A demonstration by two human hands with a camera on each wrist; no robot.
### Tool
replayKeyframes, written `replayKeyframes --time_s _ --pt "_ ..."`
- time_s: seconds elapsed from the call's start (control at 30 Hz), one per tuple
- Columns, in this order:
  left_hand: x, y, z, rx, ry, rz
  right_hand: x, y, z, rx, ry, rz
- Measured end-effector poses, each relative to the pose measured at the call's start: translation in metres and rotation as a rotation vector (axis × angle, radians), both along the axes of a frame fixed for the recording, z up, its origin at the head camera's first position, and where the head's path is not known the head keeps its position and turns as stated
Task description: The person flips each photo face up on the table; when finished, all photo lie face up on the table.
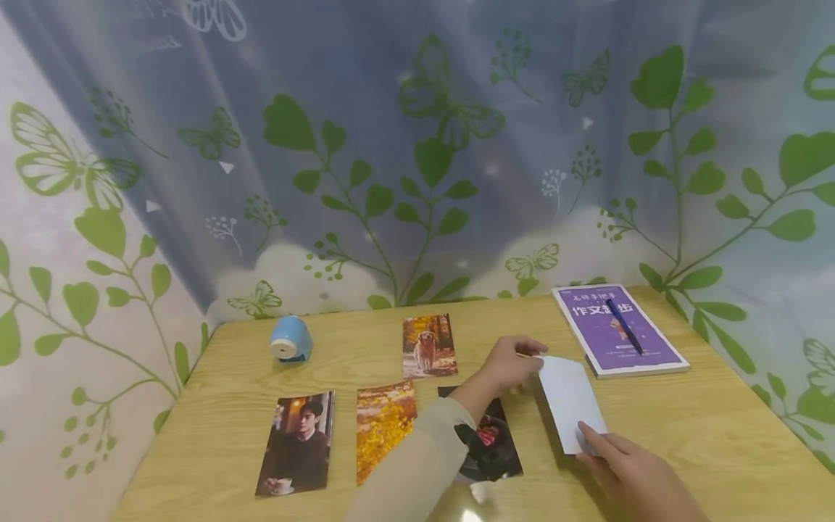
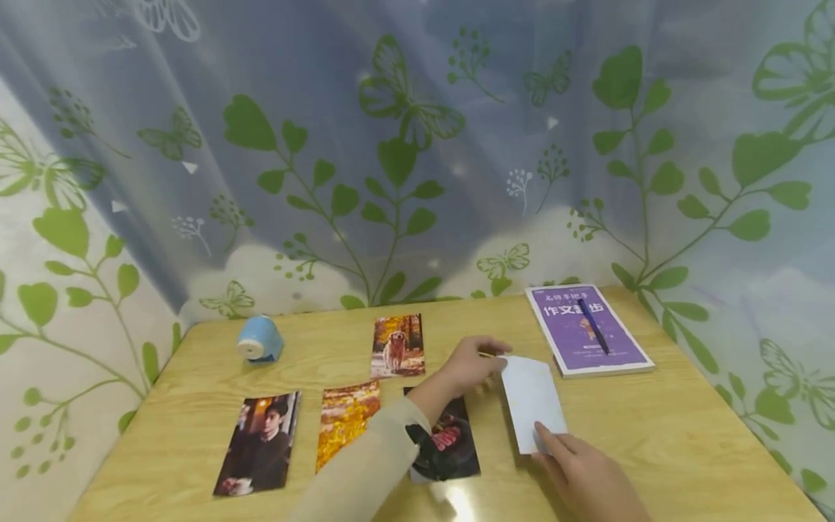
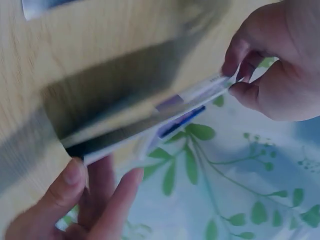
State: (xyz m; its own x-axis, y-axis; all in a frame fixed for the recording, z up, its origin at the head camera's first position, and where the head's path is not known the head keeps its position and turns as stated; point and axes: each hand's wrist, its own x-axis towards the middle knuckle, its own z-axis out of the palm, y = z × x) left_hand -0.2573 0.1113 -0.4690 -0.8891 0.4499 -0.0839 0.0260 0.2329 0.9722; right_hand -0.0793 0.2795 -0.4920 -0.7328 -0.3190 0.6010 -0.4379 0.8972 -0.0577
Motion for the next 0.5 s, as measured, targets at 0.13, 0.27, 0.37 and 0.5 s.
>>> replayKeyframes --time_s 0.13,0.27,0.37,0.5 --pt "-0.003 0.000 0.007 0.177 -0.120 0.012 -0.001 0.002 0.003 -0.058 0.130 0.083" --pt "-0.003 0.001 0.014 0.275 -0.202 0.034 -0.003 0.003 0.008 -0.085 0.205 0.106" --pt "-0.003 0.002 0.017 0.302 -0.203 0.043 -0.003 0.002 0.010 -0.136 0.209 0.075" --pt "-0.001 0.004 0.018 0.293 -0.144 0.052 -0.001 -0.001 0.013 -0.307 0.182 0.042"
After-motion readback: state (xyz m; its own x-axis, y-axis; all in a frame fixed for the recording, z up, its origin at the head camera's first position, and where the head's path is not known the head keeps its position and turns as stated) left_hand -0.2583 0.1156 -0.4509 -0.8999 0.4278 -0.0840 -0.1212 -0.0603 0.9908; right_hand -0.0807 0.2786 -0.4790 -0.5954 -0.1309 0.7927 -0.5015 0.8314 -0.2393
